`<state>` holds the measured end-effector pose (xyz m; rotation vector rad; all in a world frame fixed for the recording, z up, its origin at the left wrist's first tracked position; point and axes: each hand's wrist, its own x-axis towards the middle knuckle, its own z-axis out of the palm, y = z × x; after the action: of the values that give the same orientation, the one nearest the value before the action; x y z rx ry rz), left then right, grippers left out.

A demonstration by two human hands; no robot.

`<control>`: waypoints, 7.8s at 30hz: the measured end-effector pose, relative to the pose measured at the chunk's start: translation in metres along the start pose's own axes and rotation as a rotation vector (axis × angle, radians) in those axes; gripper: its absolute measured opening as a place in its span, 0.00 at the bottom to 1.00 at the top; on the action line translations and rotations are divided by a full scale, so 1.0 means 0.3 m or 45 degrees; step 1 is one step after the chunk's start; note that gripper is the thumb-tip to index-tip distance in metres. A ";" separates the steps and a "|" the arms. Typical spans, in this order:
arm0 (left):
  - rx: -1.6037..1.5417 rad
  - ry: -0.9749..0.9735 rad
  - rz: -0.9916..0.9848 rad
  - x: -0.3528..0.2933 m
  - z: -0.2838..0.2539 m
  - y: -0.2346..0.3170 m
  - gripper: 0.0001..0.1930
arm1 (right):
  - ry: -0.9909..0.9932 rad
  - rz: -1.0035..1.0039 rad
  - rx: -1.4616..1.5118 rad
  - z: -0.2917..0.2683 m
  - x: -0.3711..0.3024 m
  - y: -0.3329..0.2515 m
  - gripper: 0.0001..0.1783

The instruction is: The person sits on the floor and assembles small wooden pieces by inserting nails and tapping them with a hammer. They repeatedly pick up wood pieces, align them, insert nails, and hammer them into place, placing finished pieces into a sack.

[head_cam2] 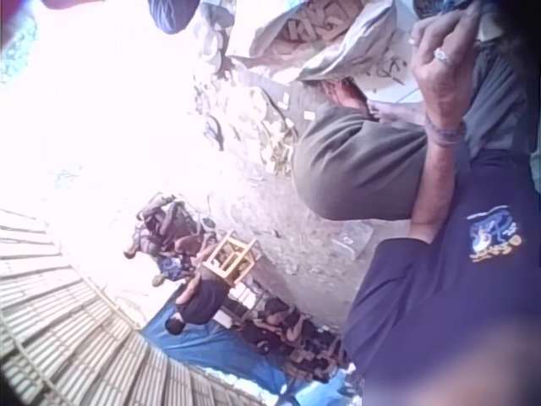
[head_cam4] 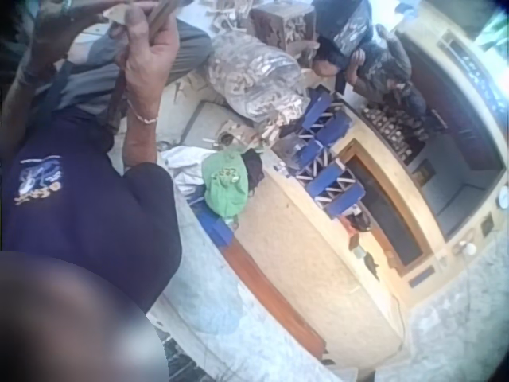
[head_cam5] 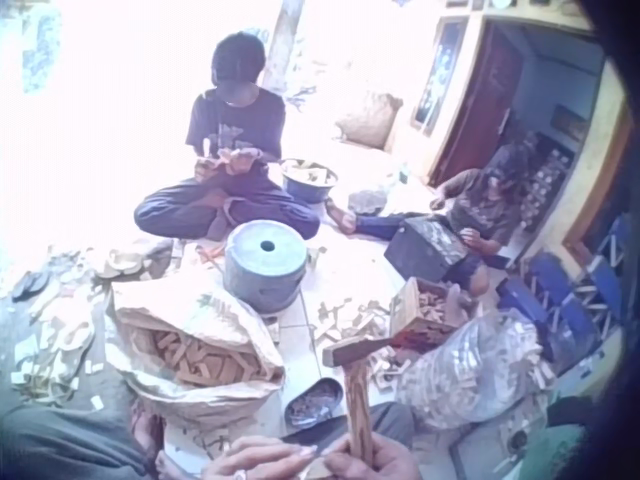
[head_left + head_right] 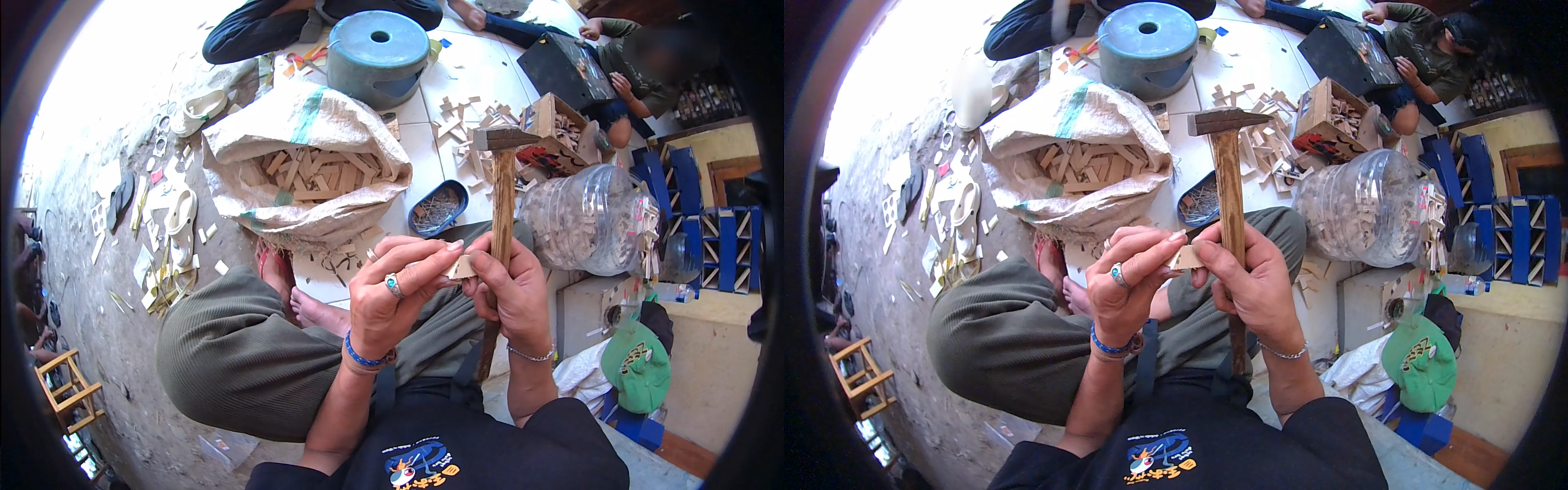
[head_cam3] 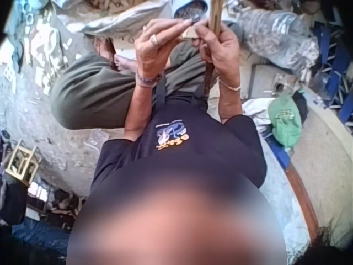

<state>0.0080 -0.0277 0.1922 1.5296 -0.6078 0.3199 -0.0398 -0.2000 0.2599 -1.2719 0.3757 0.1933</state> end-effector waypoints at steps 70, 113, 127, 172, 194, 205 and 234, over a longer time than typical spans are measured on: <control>1.206 -0.940 -0.785 0.049 -0.307 -0.950 0.27 | -0.433 -0.761 -1.993 -0.500 -0.240 0.471 0.20; -0.396 0.220 -0.751 0.016 -0.077 -0.361 0.20 | -0.321 -0.265 -0.717 0.055 0.450 0.416 0.21; -0.586 0.032 -0.733 -0.034 -0.185 -0.057 0.23 | -0.529 -0.442 -0.610 0.041 0.242 0.275 0.22; 0.572 -0.983 -0.906 -0.301 -0.045 -0.304 0.35 | -0.345 -0.774 -1.783 0.219 0.882 0.524 0.13; -0.170 0.241 -0.534 -0.050 -0.156 -0.195 0.16 | -0.216 -0.600 -0.857 0.090 0.335 0.244 0.17; -0.402 0.239 -0.793 -0.090 -0.140 -0.195 0.13 | -0.309 0.103 -0.079 0.068 0.286 0.304 0.21; -0.315 0.942 -1.039 -0.156 -0.189 -0.395 0.16 | -0.182 -0.106 -1.475 -0.130 0.546 0.615 0.20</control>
<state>0.0451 0.0315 0.0717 1.1808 0.5425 0.1453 0.0411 -0.1945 0.0237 -2.3888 0.0522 0.4636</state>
